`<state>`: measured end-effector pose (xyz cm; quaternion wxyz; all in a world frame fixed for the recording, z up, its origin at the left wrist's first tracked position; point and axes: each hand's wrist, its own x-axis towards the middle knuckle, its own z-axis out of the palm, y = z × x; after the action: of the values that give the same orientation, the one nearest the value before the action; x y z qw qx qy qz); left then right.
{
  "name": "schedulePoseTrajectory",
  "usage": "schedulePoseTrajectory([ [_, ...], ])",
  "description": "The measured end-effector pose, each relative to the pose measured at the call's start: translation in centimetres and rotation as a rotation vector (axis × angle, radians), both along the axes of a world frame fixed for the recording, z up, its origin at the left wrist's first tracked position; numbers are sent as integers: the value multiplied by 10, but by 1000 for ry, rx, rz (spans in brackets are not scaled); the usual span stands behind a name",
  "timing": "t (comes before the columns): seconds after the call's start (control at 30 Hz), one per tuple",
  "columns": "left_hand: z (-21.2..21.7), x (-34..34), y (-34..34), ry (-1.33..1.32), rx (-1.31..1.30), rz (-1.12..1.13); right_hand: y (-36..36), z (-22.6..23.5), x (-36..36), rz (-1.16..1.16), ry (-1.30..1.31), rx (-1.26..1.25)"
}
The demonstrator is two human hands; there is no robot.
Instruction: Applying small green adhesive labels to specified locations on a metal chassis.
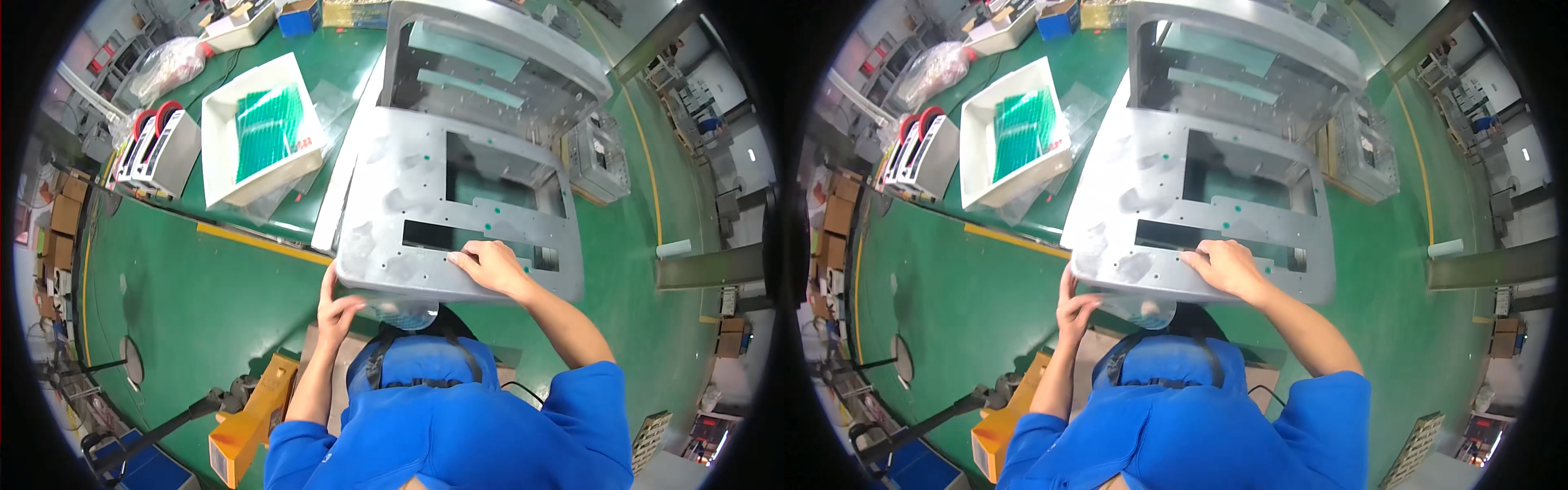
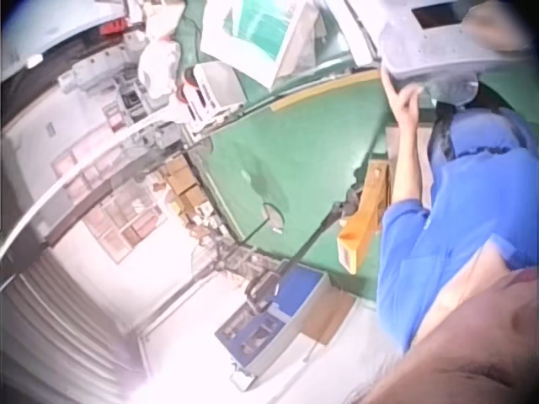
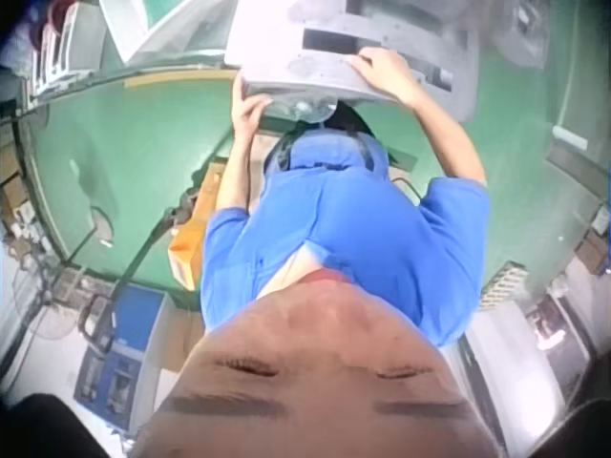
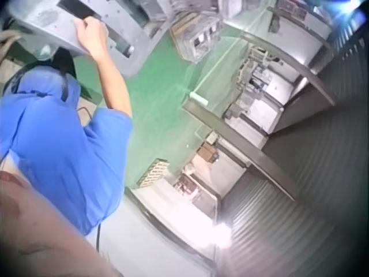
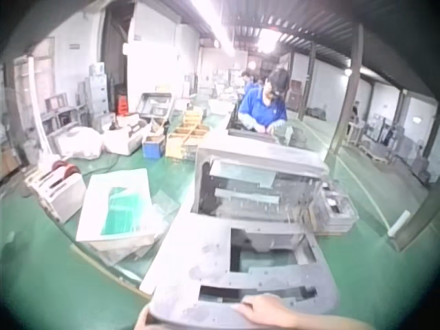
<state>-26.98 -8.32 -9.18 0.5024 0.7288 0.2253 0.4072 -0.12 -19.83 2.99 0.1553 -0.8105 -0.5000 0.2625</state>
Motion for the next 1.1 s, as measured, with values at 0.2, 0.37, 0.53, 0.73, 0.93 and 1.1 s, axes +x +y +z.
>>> schedulePoseTrajectory([
  [0.2,114,62,45,-93,80,206,77,109,76,118,203,-136],
  [0.37,182,140,112,-70,72,259,42,164,183,-106,41,797],
  [0.53,201,217,162,-93,-69,205,-108,-17,292,-892,512,1167],
  [0.73,204,239,201,-91,-49,258,-47,-151,269,-796,1163,1072],
  [0.93,199,257,210,-129,-140,216,-15,-110,257,-737,273,954],
  [1.1,198,275,218,-211,-156,233,-11,-132,287,-633,664,1096],
])
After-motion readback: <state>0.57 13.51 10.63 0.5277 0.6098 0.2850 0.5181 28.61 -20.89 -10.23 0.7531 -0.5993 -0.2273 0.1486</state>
